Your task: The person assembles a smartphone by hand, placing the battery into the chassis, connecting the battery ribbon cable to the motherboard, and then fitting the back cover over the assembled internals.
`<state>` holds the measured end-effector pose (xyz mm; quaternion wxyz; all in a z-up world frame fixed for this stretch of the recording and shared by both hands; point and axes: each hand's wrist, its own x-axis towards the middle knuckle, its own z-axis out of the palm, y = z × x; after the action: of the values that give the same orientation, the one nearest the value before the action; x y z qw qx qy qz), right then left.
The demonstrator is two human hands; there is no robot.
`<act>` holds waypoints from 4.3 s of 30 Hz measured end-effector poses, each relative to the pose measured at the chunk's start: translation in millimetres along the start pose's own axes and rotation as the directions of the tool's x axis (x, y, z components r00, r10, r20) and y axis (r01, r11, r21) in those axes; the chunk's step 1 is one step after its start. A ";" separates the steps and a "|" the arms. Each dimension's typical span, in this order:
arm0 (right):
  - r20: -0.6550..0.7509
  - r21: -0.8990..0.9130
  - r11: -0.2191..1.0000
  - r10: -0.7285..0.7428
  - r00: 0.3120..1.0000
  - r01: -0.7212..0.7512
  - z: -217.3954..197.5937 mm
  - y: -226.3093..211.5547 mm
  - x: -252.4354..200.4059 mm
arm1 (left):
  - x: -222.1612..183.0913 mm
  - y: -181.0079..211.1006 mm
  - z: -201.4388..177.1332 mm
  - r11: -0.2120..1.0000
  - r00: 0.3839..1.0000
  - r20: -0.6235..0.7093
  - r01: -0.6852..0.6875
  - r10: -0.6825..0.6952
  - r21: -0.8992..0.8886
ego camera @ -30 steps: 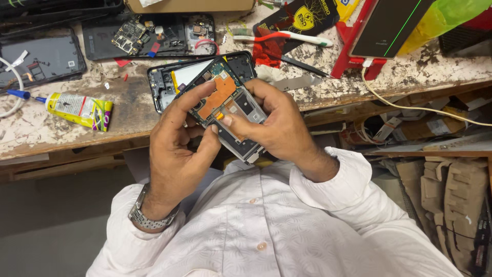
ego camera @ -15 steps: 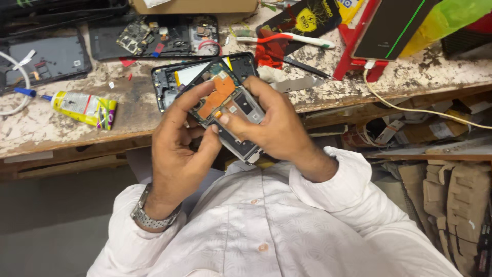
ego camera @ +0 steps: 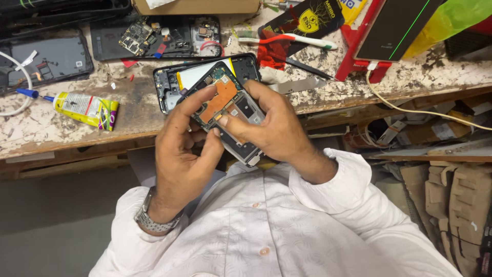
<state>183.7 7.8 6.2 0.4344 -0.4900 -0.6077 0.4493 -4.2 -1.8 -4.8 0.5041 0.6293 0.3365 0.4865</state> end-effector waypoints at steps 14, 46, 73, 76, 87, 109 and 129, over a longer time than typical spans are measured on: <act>0.027 0.098 0.994 0.037 0.999 -0.040 -0.4 3.3 0.5 | -0.5 0.3 0.2 0.999 1.000 0.000 0.018 -0.018 -0.032; 0.065 0.110 0.990 0.076 0.995 -0.083 -0.2 12.7 -2.5 | 3.7 -10.1 -8.0 0.983 0.999 0.023 0.033 -0.029 -0.179; -0.012 -0.628 0.661 -0.535 0.845 0.410 -1.1 -6.6 -20.8 | 7.8 5.4 -4.1 0.997 0.997 0.031 0.069 -0.068 -0.017; 0.007 -0.621 0.662 -0.531 0.847 0.420 1.9 -8.8 -17.5 | 7.7 7.6 -2.0 0.998 0.998 0.028 0.055 -0.055 0.024; 0.030 -0.287 0.874 -0.401 0.916 0.392 -8.1 0.1 -25.3 | 9.9 5.3 -2.6 0.998 0.999 0.026 0.036 -0.038 0.057; -0.124 -0.382 0.890 -0.318 0.940 0.251 15.4 5.2 -32.2 | 5.5 -1.6 1.9 0.997 0.998 -0.037 0.051 -0.048 0.065; -0.056 -0.688 0.621 -0.561 0.826 0.375 23.2 0.3 -35.3 | 3.7 -4.1 5.9 0.998 0.999 -0.029 0.040 -0.039 0.046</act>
<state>166.3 -29.8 -2.3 0.4161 -0.4877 -0.7674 0.0093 2.8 0.8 -7.8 0.4940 0.6270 0.3672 0.4775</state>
